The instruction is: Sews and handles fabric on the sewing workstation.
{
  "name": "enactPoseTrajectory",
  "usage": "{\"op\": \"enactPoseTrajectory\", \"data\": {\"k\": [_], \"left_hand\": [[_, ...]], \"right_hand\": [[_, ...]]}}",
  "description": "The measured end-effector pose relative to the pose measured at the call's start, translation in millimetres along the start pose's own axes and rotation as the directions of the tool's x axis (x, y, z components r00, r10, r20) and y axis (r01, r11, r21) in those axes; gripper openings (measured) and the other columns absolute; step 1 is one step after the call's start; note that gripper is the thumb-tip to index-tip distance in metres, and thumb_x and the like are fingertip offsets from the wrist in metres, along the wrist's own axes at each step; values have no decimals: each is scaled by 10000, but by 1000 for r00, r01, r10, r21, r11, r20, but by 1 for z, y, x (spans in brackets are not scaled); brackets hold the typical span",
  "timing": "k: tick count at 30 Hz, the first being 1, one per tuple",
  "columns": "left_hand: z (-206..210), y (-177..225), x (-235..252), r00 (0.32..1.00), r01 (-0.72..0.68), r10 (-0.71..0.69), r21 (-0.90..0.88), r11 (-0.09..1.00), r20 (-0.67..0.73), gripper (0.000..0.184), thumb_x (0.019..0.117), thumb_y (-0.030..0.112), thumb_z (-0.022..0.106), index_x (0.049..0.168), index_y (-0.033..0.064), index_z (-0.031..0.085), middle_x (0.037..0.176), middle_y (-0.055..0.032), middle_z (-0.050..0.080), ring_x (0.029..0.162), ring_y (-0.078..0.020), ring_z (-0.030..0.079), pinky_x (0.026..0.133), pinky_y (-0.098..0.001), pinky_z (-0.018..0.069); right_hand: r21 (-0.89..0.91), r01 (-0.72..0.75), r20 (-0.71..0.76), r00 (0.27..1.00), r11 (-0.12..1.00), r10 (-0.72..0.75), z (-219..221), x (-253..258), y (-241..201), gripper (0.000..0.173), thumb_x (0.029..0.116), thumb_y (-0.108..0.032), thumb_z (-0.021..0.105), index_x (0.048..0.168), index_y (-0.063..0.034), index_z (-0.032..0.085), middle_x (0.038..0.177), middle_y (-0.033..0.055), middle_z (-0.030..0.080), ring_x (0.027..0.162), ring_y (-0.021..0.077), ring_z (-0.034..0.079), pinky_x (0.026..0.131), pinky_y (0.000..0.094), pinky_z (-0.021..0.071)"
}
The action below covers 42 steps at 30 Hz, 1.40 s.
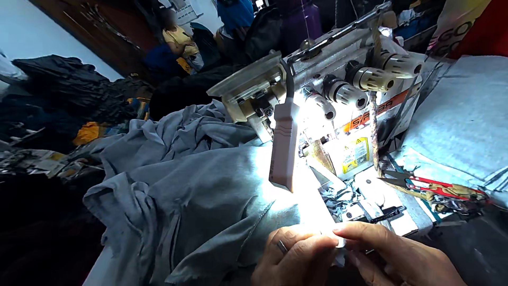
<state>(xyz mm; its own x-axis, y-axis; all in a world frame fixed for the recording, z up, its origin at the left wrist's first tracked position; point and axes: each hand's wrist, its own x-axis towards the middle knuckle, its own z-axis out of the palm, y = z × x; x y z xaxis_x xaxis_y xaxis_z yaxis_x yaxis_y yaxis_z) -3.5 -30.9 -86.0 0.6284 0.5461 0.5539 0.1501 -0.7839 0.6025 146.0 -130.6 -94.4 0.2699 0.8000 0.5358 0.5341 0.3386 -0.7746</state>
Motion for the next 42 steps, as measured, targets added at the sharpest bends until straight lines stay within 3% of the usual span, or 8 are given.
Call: {"op": "enactPoseTrajectory", "data": {"k": [4,15,19,22,24,29,37,42], "left_hand": [[-4,-5,-2,998,-56,58,-103,993,19,69,964,119,679,943,68,721,952,-7,688,1038,-2,610,950,-130,455],[-6,-15,-1,907,-416,415,307,856,73,83,1002,152,621,962,131,692,947,1,658,1025,-110,578,1008,-224,375],[-2,-20,-3,909,-399,417,309,863,9,144,1041,253,570,961,152,634,1007,12,632,1088,-85,563,1064,-226,347],[8,-23,-9,951,-269,301,291,918,-72,337,1016,530,537,1098,203,534,1198,32,575,1278,-32,492,1166,-265,284],[16,-26,-5,962,-190,250,384,904,-113,385,985,510,596,1175,186,518,1248,-31,556,1310,-101,468,1197,-323,223],[5,-30,12,949,-214,286,388,897,-137,195,1083,283,425,1078,169,583,1115,-5,595,1158,-64,545,1116,-230,339],[-31,-31,29,966,-257,246,287,923,75,214,1068,221,495,960,168,671,946,-18,658,999,-74,620,1088,-297,363],[-48,-51,54,958,-282,247,350,893,143,223,985,162,508,780,132,593,822,-28,647,932,-60,645,1072,-254,405]], "right_hand": [[103,-89,15,996,991,88,-2,-3,-2,234,962,47,578,1182,90,646,967,184,722,823,60,661,783,142,512],[-12,-40,122,992,999,41,-8,0,-1,299,910,70,590,1162,15,740,939,175,734,800,160,675,748,211,529],[15,21,161,987,1000,-24,-13,8,1,184,972,-2,602,1094,13,739,933,157,750,822,146,706,759,217,543],[55,58,132,989,997,-65,-16,15,-1,126,990,-56,625,1008,6,734,877,129,754,822,98,709,769,184,530],[64,89,113,989,994,-96,-19,19,-3,126,993,-65,628,1006,5,731,887,128,757,864,94,715,798,185,527],[40,121,60,991,992,-123,-45,23,11,172,1038,-124,590,1022,-14,721,938,86,744,924,8,670,830,142,509],[9,110,149,983,994,-110,-44,28,23,169,1017,-125,621,977,-10,739,913,121,740,907,50,666,826,150,481],[-203,254,-37,963,946,-267,-11,52,51,172,984,-218,626,887,-121,731,842,-11,688,838,-34,626,738,62,467]]}}
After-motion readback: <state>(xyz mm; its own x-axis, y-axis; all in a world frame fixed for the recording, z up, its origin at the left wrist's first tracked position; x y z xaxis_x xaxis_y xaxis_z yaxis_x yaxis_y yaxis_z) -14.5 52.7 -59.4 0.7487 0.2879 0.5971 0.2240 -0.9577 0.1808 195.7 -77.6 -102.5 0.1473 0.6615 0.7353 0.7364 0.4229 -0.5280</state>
